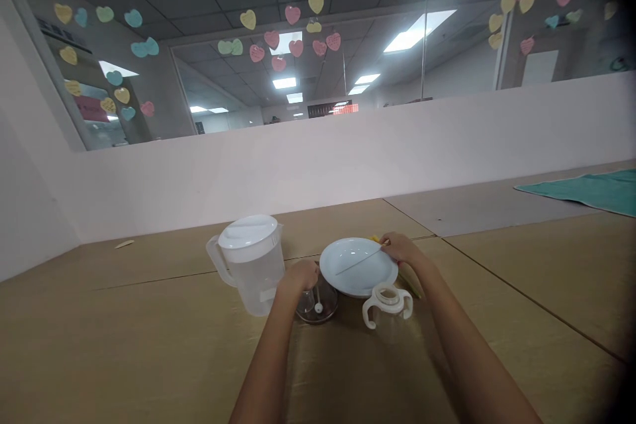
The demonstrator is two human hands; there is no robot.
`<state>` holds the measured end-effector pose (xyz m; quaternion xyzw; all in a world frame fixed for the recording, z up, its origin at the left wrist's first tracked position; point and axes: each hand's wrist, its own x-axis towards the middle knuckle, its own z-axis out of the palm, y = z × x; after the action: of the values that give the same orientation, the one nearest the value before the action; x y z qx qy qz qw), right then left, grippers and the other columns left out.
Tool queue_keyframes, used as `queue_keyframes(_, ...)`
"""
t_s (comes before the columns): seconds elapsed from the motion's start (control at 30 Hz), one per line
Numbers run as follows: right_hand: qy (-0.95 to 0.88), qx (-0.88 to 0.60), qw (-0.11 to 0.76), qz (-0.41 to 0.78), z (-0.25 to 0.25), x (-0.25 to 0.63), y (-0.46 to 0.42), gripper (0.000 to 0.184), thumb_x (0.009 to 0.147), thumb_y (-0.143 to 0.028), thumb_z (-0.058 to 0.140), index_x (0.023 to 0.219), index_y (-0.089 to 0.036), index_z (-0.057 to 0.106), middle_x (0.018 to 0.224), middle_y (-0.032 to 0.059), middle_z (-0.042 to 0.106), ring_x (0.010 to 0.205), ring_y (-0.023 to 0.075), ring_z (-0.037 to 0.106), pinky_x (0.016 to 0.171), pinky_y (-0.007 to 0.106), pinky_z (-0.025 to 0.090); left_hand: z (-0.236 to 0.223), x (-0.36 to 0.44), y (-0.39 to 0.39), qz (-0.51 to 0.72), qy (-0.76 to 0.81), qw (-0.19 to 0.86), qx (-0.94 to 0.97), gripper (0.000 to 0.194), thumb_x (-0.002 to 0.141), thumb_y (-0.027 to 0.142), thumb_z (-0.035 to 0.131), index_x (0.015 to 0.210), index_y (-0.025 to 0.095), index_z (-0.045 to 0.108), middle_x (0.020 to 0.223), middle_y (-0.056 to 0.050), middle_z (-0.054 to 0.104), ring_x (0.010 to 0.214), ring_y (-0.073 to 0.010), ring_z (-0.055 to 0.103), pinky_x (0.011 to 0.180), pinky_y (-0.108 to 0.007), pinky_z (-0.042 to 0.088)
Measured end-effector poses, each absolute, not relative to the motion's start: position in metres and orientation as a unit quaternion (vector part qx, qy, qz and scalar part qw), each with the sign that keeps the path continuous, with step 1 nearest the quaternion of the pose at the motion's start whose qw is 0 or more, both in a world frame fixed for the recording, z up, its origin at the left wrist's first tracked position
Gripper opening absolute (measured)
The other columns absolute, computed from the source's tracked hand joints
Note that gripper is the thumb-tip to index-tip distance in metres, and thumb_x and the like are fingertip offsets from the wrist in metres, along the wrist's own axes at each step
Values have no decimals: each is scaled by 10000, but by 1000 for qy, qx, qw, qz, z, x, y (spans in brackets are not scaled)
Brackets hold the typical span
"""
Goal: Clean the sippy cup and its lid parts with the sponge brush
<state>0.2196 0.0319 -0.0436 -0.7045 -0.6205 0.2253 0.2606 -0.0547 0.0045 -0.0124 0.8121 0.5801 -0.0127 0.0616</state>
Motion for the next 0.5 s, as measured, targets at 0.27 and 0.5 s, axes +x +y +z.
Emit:
queue_keyframes(0.27, -631, -721, 207, 199, -36, 224, 34, 267, 646, -94, 572, 903, -112, 644, 759, 91, 687, 544, 130, 619, 454, 171, 413, -28, -53, 13, -44, 593, -6, 804, 303, 776, 146, 443, 934, 211, 692, 1063, -90, 672, 1031, -232, 590, 874, -320, 431)
queue_keyframes(0.5, -642, -714, 188, 206, -25, 226, 25, 410, 584, -22, 586, 985, -99, 624, 694, 68, 675, 571, 144, 631, 487, 188, 442, -40, -50, 13, -33, 613, -46, 788, 281, 782, 164, 479, 985, 153, 673, 1106, -151, 633, 1144, -276, 510, 936, -355, 389)
